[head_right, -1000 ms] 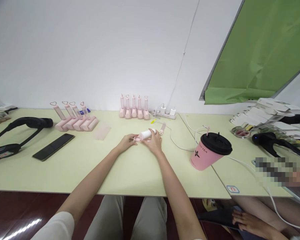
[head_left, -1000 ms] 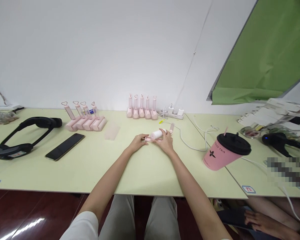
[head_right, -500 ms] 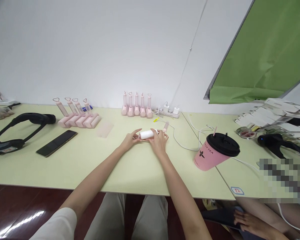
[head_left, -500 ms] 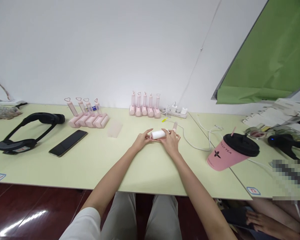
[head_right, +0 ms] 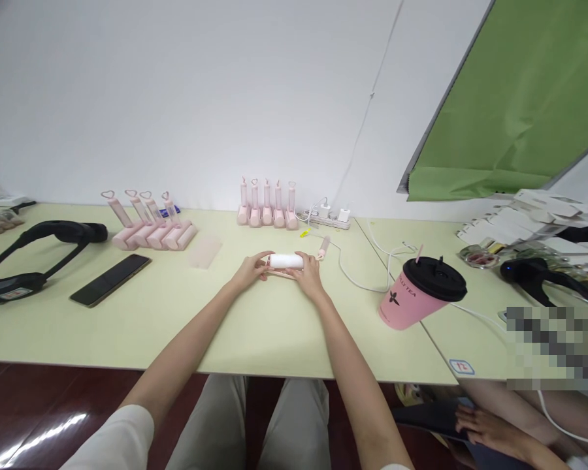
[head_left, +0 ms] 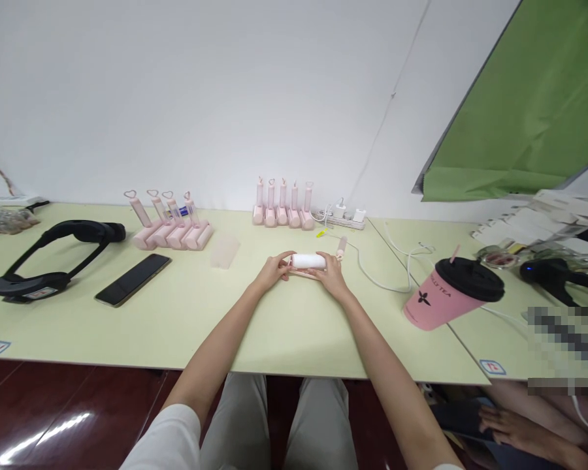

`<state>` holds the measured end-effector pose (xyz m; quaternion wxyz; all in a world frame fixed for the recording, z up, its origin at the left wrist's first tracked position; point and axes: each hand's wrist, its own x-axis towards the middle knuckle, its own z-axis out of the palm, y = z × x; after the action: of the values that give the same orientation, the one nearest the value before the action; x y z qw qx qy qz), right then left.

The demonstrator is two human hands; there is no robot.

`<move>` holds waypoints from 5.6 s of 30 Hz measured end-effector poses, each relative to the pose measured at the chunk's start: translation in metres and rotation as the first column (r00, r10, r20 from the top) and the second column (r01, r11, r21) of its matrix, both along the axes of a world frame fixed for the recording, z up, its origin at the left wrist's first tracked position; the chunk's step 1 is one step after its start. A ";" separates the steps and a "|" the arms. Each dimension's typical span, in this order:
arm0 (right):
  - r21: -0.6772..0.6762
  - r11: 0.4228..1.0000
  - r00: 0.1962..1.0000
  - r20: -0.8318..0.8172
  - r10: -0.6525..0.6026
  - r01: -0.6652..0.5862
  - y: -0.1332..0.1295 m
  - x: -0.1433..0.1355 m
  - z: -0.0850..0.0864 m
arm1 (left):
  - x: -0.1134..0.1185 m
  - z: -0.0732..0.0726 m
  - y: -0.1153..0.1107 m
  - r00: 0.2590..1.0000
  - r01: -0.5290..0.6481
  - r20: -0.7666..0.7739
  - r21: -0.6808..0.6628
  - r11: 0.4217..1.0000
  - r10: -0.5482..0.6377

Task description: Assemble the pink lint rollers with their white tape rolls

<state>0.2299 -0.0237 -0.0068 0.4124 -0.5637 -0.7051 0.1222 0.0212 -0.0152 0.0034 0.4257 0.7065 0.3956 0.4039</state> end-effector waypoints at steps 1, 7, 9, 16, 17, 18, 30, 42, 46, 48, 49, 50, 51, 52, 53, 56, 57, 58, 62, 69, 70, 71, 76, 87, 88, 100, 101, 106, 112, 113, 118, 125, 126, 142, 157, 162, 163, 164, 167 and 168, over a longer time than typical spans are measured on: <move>-0.017 0.997 0.993 -0.093 0.073 -0.075 0.001 0.000 0.000 | -0.001 0.000 0.002 0.999 -0.016 0.030 -0.014 1.000 0.016; 0.046 0.989 0.897 -0.417 0.147 -0.141 0.003 -0.007 0.004 | -0.001 -0.005 0.008 0.989 -0.040 0.140 -0.079 0.996 0.051; 0.086 0.994 0.895 -0.436 0.097 -0.065 0.003 -0.009 0.003 | 0.004 -0.006 0.005 0.994 -0.028 0.104 -0.087 0.996 0.037; 0.176 0.981 0.939 -0.344 -0.020 0.085 -0.001 -0.004 0.011 | 0.019 0.000 -0.012 0.961 -0.065 -0.240 0.289 0.955 0.138; 0.188 0.980 0.947 -0.322 -0.004 0.068 -0.003 -0.004 0.013 | 0.022 0.003 -0.015 0.948 -0.085 -0.258 0.368 0.926 0.189; 0.197 0.979 0.955 -0.297 0.018 0.043 -0.006 -0.006 0.016 | 0.025 0.007 -0.017 0.937 -0.110 -0.254 0.435 0.893 0.239; 0.140 0.990 0.864 -0.500 0.068 0.003 -0.010 -0.020 0.012 | 0.050 0.030 -0.028 0.921 -0.079 -0.345 0.285 0.955 0.179; 0.054 0.984 0.778 -0.621 -0.099 0.168 -0.004 -0.020 0.004 | 0.060 0.027 -0.038 0.916 -0.059 -0.397 0.012 0.998 0.059; -0.002 0.991 0.780 -0.617 -0.105 0.132 -0.006 -0.022 0.003 | 0.057 0.023 -0.042 0.953 -0.016 -0.302 -0.061 0.998 -0.003; -0.017 0.992 0.778 -0.619 -0.107 0.124 -0.006 -0.021 0.003 | 0.056 0.020 -0.044 0.965 0.003 -0.260 -0.062 0.998 -0.018; -0.024 0.993 0.774 -0.624 -0.106 0.117 -0.006 -0.021 0.002 | 0.056 0.019 -0.044 0.970 0.011 -0.244 -0.060 0.998 -0.026; -0.033 0.994 0.768 -0.633 -0.101 0.103 -0.006 -0.021 0.002 | 0.056 0.018 -0.046 0.973 0.016 -0.229 -0.058 0.998 -0.029; -0.043 0.996 0.761 -0.643 -0.092 0.084 -0.006 -0.021 0.001 | 0.056 0.017 -0.047 0.976 0.013 -0.217 -0.062 0.998 -0.026; -0.052 0.997 0.754 -0.652 -0.080 0.060 -0.006 -0.020 0.001 | 0.056 0.016 -0.048 0.978 0.005 -0.207 -0.071 0.997 -0.020; -0.060 0.998 0.747 -0.662 -0.064 0.032 -0.006 -0.020 0.000 | 0.055 0.015 -0.049 0.980 -0.005 -0.200 -0.082 0.997 -0.012; -0.067 0.996 0.725 -0.689 -0.004 -0.058 -0.005 -0.020 0.000 | 0.054 0.013 -0.050 0.983 -0.033 -0.185 -0.117 0.993 0.011; -0.069 0.994 0.720 -0.694 0.014 -0.086 -0.005 -0.019 0.000 | 0.053 0.013 -0.050 0.983 -0.037 -0.181 -0.128 0.991 0.013; -0.073 0.991 0.718 -0.695 0.030 -0.111 -0.005 -0.019 0.001 | 0.053 0.012 -0.050 0.984 -0.038 -0.178 -0.139 0.990 0.013; -0.080 0.981 0.732 -0.677 0.078 -0.179 -0.005 -0.016 0.002 | 0.052 0.013 -0.051 0.980 -0.034 -0.201 -0.174 0.984 -0.001; -0.081 0.980 0.791 -0.604 0.097 -0.182 -0.005 -0.014 0.007 | 0.051 0.019 -0.045 0.965 0.019 -0.257 -0.095 0.995 -0.043; -0.061 0.985 0.805 -0.585 0.098 -0.164 -0.005 -0.013 0.008 | 0.051 0.019 -0.042 0.972 0.033 -0.231 -0.094 0.995 -0.054; -0.034 0.991 0.828 -0.553 0.089 -0.129 -0.005 -0.011 0.009 | 0.051 0.019 -0.038 0.981 0.049 -0.183 -0.100 0.994 -0.067; 0.141 0.951 0.953 -0.166 -0.252 0.276 -0.003 0.007 0.005 | 0.042 0.008 -0.007 0.972 -0.107 0.176 -0.256 0.961 0.155; -0.011 0.971 0.886 0.410 -0.215 0.240 0.042 0.027 0.009 | 0.005 -0.008 0.031 0.776 -0.268 0.452 -0.394 0.879 0.439; -0.002 0.983 0.899 0.406 -0.167 0.183 0.040 0.026 0.009 | 0.006 -0.010 0.033 0.776 -0.274 0.446 -0.399 0.875 0.446; 0.143 0.990 0.811 0.578 -0.088 0.005 -0.010 -0.012 0.003 | 0.004 -0.010 0.032 0.849 -0.357 0.264 -0.353 0.865 0.458; 0.160 0.987 0.806 0.587 -0.076 -0.023 -0.009 -0.014 0.003 | 0.004 -0.011 0.032 0.851 -0.355 0.265 -0.349 0.867 0.454; 0.091 0.983 0.836 0.542 0.084 -0.158 -0.005 -0.010 0.005 | 0.004 -0.013 0.034 0.848 -0.328 0.292 -0.367 0.871 0.442; 0.095 0.993 0.863 0.505 0.008 -0.064 -0.015 -0.002 0.014 | 0.009 -0.011 0.030 0.848 -0.279 0.326 -0.395 0.875 0.417; 0.087 0.995 0.859 0.512 0.000 -0.053 -0.017 -0.002 0.016 | 0.010 -0.010 0.028 0.858 -0.273 0.313 -0.393 0.878 0.407; 0.098 0.995 0.852 0.521 -0.056 0.006 -0.016 -0.007 0.017 | 0.017 -0.008 0.023 0.917 -0.213 0.256 -0.331 0.919 0.304; 0.112 0.993 0.836 0.542 -0.091 0.035 -0.012 -0.001 0.014 | 0.017 -0.006 0.021 0.919 -0.184 0.271 -0.347 0.920 0.286; 0.109 0.994 0.832 0.549 -0.085 0.030 -0.012 0.000 0.013 | 0.017 -0.005 0.020 0.922 -0.191 0.257 -0.345 0.919 0.288; 0.187 0.982 0.782 0.607 -0.142 0.033 -0.018 -0.002 0.021 | 0.023 -0.008 0.020 0.926 -0.269 0.178 -0.307 0.913 0.333; -0.119 0.993 0.769 0.634 0.086 -0.013 -0.027 0.003 0.036 | 0.027 0.005 0.005 0.953 -0.216 0.174 -0.178 0.960 0.247; -0.167 0.986 0.708 0.695 0.123 -0.007 -0.030 0.003 0.041 | 0.027 0.004 0.004 0.970 -0.229 0.062 -0.097 0.969 0.235; -0.166 0.986 0.701 0.702 0.126 -0.011 -0.031 0.002 0.041 | 0.027 0.004 0.003 0.972 -0.226 0.048 -0.088 0.970 0.230; -0.160 0.987 0.694 0.709 0.125 -0.015 -0.031 0.001 0.041 | 0.026 0.004 0.003 0.974 -0.220 0.036 -0.079 0.972 0.223; -0.152 0.988 0.681 0.721 0.129 -0.027 -0.031 -0.001 0.039 | 0.024 0.004 0.001 0.980 -0.198 0.006 -0.059 0.978 0.198; -0.153 0.988 0.683 0.718 0.132 -0.029 -0.031 -0.002 0.039 | 0.023 0.003 0.000 0.980 -0.196 0.001 -0.054 0.979 0.197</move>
<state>0.2278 -0.0544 0.0317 0.0566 -0.5599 -0.8253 -0.0474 0.0446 -0.0151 0.0063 0.4037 0.6511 0.4727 0.4356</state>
